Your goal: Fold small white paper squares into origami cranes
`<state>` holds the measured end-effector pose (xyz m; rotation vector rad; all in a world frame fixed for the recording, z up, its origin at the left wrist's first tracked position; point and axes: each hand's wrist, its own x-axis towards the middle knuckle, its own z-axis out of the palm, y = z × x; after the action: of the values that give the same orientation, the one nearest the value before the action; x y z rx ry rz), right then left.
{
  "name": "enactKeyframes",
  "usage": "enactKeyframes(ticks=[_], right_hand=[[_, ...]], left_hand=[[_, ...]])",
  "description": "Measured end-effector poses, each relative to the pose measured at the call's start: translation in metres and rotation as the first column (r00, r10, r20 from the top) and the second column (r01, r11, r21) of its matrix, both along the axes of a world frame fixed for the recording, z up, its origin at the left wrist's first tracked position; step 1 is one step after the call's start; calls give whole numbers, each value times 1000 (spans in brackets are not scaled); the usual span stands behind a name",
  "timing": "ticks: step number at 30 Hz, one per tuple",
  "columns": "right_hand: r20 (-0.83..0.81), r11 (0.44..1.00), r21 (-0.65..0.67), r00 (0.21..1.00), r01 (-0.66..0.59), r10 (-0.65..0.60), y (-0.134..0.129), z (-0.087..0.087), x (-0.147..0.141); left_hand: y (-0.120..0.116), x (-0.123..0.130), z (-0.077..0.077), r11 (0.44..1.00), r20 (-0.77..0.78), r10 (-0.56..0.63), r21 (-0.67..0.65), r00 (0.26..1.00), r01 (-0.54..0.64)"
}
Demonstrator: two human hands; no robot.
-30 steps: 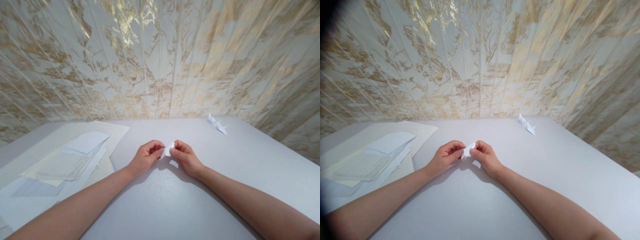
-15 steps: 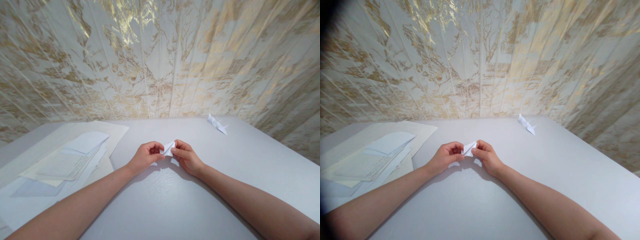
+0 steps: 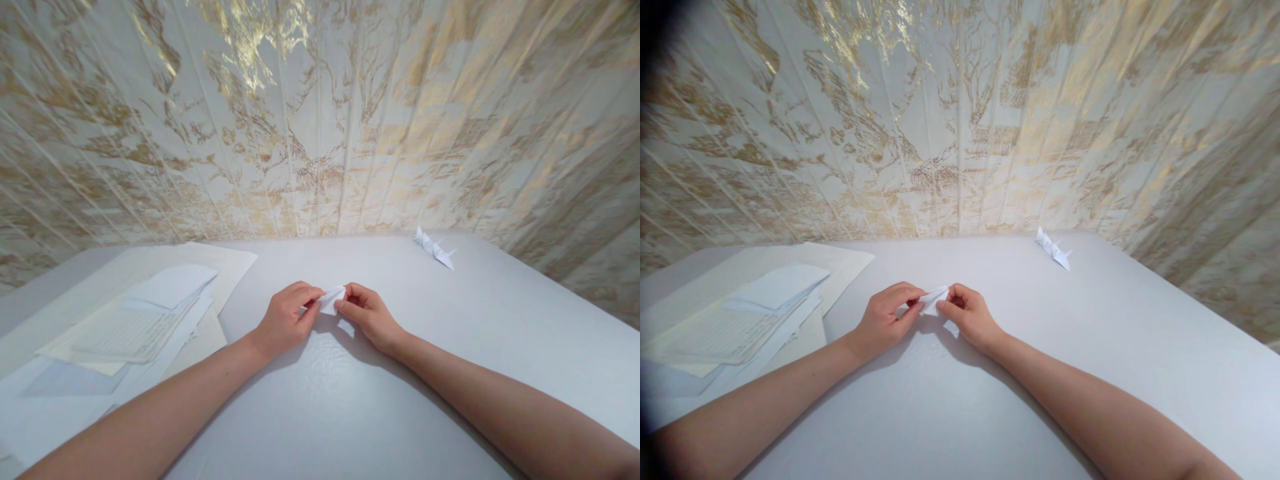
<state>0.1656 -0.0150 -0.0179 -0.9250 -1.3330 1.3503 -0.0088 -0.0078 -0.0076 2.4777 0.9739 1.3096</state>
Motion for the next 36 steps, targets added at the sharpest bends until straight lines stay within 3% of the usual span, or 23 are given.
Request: enactKeyframes(ticks=[4, 8, 12, 18, 23, 29, 36], right_hand=[[-26, 1000, 29, 1000, 5, -4, -1, 2, -1], [-79, 1000, 29, 997, 12, -9, -1, 3, -1], [-50, 998, 56, 998, 41, -39, 0, 1, -2], [-10, 991, 79, 994, 105, -105, 0, 2, -1], [7, 956, 223, 980, 192, -198, 4, 0, -1], [206, 934, 330, 954, 140, -216, 3, -1, 1], [230, 938, 342, 962, 60, -146, 0, 5, 4]], left_hand=[[1, -4, 0, 979, -77, 10, 203, 997, 5], [1, -5, 0, 959, -136, 27, 283, 990, 13], [0, -4, 1, 970, -96, 16, 242, 995, 8], [-2, -2, 4, 997, 33, -30, 76, 999, 28], [0, 0, 2, 1000, 95, 9, -4, 995, -9], [0, 0, 1, 998, 100, 56, -45, 993, -51], [0, 0, 0, 999, 96, 51, 8, 994, -52]])
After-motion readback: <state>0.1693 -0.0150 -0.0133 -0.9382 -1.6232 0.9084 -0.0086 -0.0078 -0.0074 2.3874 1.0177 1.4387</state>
